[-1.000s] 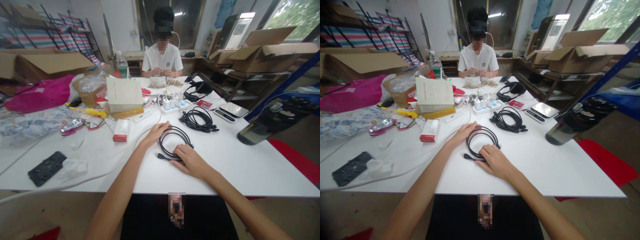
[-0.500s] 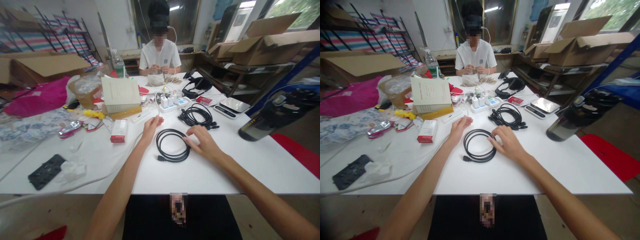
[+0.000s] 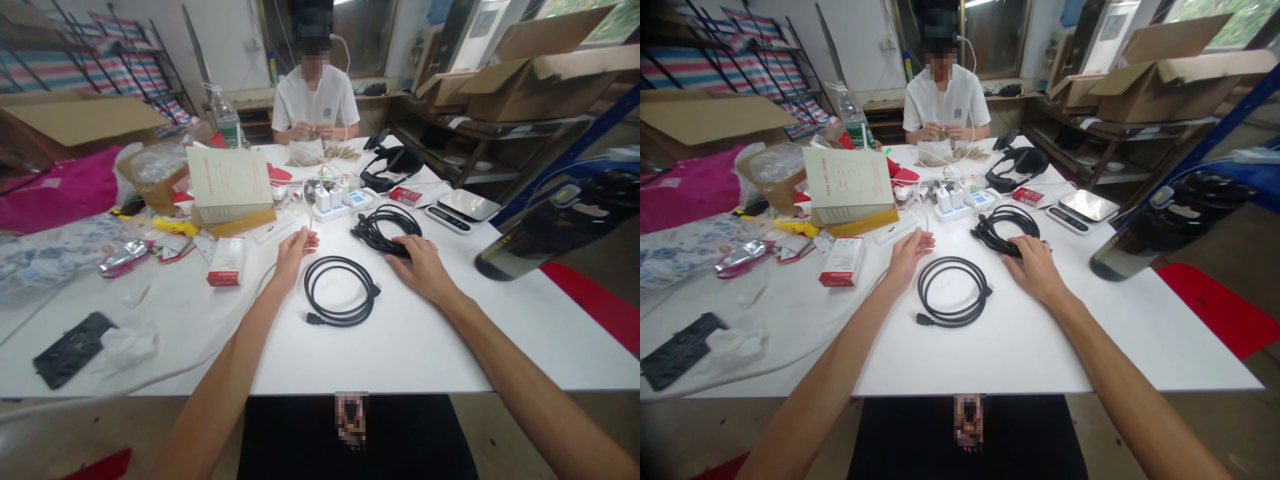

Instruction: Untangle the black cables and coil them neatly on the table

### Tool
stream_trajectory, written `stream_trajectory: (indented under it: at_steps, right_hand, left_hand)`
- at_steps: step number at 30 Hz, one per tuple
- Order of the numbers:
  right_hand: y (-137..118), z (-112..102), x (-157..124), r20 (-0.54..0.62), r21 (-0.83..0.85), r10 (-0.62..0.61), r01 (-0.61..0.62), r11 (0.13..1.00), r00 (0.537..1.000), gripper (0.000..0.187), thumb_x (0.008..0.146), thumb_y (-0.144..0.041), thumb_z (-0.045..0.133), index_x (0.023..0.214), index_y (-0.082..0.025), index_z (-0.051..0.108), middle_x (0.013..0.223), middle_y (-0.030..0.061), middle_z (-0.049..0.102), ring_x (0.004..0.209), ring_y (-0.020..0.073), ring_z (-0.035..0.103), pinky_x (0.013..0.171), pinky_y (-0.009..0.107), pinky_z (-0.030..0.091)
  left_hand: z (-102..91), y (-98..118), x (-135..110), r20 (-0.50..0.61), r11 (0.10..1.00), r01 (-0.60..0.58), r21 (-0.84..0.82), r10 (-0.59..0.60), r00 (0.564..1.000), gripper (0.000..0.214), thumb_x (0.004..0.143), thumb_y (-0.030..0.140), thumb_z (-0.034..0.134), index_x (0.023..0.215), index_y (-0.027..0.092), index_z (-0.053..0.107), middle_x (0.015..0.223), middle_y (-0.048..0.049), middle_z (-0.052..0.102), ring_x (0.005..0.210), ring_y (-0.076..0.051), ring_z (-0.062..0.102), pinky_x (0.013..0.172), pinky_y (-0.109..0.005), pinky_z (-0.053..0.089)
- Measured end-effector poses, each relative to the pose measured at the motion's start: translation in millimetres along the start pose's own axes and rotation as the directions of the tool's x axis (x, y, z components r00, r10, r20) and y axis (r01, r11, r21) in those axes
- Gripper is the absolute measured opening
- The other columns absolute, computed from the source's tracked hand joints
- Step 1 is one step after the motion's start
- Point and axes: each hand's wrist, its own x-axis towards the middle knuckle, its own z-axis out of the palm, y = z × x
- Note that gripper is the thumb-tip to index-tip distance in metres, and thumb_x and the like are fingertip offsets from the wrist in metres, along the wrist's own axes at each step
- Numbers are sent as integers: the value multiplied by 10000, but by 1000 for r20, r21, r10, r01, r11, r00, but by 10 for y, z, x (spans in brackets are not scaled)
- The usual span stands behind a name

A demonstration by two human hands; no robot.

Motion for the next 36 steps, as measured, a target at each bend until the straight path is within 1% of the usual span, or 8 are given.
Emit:
stream_trajectory:
  at_steps: [8, 18, 23, 26, 28, 31, 34, 36]
  right_hand:
    - [37, -24, 23, -105, 41, 20, -16, 999, 994, 367, 1092, -415, 442, 1243, -198, 695, 1160, 164, 711, 1079, 322, 630, 947, 502, 511]
    - [86, 3, 21, -159, 57, 15, -6, 998, 987, 332, 1084, -445, 497, 1095, -210, 731, 1072, 135, 719, 1022, 304, 641, 904, 488, 512]
    - [82, 5, 10, -186, 60, 56, -46, 997, 981, 321, 1081, -451, 495, 1086, -215, 712, 1083, 144, 725, 1034, 313, 644, 893, 487, 497]
    - [83, -72, 93, -238, 111, 146, -122, 986, 960, 333, 1088, -483, 487, 1047, -219, 686, 1036, 127, 742, 967, 286, 654, 859, 447, 487]
    - [65, -201, 257, -286, 231, 255, -191, 954, 924, 346, 1091, -519, 498, 1006, -222, 655, 897, 83, 739, 809, 231, 643, 772, 387, 480]
    - [-74, -529, 685, -384, 535, 454, -207, 819, 804, 329, 1100, -525, 504, 961, -232, 558, 614, -34, 584, 511, 148, 505, 544, 307, 386]
    - [-400, -951, 1184, -601, 643, 496, 11, 766, 627, 250, 1126, -383, 460, 908, -261, 464, 543, -119, 361, 398, 108, 318, 440, 290, 241]
    - [-666, -1209, 1447, -695, 616, 446, 147, 774, 563, 232, 1132, -333, 415, 914, -265, 452, 590, -113, 335, 417, 93, 254, 448, 288, 221]
  left_hand:
    - [-9, 22, -22, 8, 1000, 5, -3, -5, 1000, 521, 891, 665, 761, 967, 150, 780, 920, -88, 747, 828, -156, 683, 767, -273, 539]
    - [-33, 2, -7, 29, 1000, 11, -16, -11, 1000, 472, 891, 621, 772, 950, 153, 782, 886, -70, 731, 778, -138, 664, 724, -254, 527]
    - [-8, 20, -62, 141, 984, -43, 173, 18, 990, 437, 891, 600, 772, 992, 175, 789, 943, -88, 774, 878, -190, 707, 789, -294, 551]
    - [18, 13, -95, 213, 958, -92, 271, 34, 977, 414, 879, 576, 791, 994, 179, 789, 957, -94, 796, 917, -214, 724, 864, -328, 557]
    - [22, -6, -98, 233, 944, -119, 308, 46, 971, 400, 882, 563, 792, 998, 179, 787, 968, -98, 803, 930, -224, 733, 905, -346, 554]
    - [7, -44, -77, 244, 935, -145, 324, 66, 968, 398, 891, 560, 779, 1006, 178, 783, 977, -101, 806, 946, -233, 742, 918, -355, 553]
    - [-13, -69, -51, 262, 925, -184, 332, 97, 960, 414, 882, 567, 784, 1002, 171, 779, 978, -101, 806, 943, -235, 743, 913, -358, 557]
    - [-19, -72, -44, 274, 919, -201, 339, 108, 956, 423, 883, 571, 783, 1001, 165, 779, 976, -102, 806, 932, -232, 739, 908, -359, 560]
